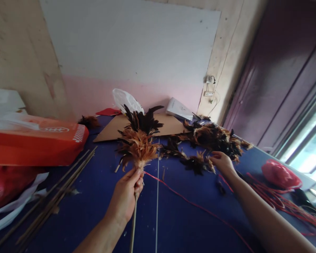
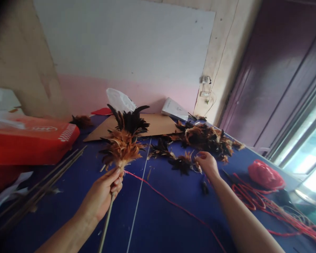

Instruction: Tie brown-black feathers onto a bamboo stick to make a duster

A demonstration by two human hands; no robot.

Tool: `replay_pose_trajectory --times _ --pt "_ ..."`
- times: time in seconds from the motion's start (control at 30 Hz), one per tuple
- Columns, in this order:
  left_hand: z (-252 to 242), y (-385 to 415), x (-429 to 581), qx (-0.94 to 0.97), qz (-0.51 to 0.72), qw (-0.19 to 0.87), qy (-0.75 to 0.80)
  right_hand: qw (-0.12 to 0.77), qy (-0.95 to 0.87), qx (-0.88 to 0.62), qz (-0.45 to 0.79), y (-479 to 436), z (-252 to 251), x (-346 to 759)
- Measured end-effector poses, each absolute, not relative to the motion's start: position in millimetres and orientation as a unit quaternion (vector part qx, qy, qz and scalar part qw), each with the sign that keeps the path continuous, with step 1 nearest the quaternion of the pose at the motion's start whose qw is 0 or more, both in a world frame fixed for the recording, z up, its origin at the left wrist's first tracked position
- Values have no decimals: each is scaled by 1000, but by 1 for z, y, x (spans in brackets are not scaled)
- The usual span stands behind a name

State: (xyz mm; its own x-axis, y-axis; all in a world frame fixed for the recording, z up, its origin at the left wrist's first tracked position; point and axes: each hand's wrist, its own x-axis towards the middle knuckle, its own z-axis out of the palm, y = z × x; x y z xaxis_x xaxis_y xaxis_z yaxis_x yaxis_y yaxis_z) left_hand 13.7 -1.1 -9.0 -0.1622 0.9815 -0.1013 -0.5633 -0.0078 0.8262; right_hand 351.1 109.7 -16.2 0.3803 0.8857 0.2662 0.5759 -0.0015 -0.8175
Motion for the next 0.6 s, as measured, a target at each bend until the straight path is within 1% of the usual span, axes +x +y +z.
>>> replay_pose_trajectory --times 0.17,0.27,0.37,0.47,0.53,0.6 --pt "-8 0 14 259 659 586 393 354 -603 -708 99 105 0 351" --pt "-8 0 14 250 667 585 389 307 -592 -743 57 106 10 362" --pt "-9 -1 13 253 661 589 390 273 -582 -764 62 110 6 371" --pt "-8 -1 14 259 659 589 389 276 -575 -765 92 113 -10 371" --pt "-6 -3 15 257 661 585 392 308 -563 -758 116 114 -21 370" --pt "-4 -4 17 252 668 579 394 362 -549 -739 147 114 -24 370"
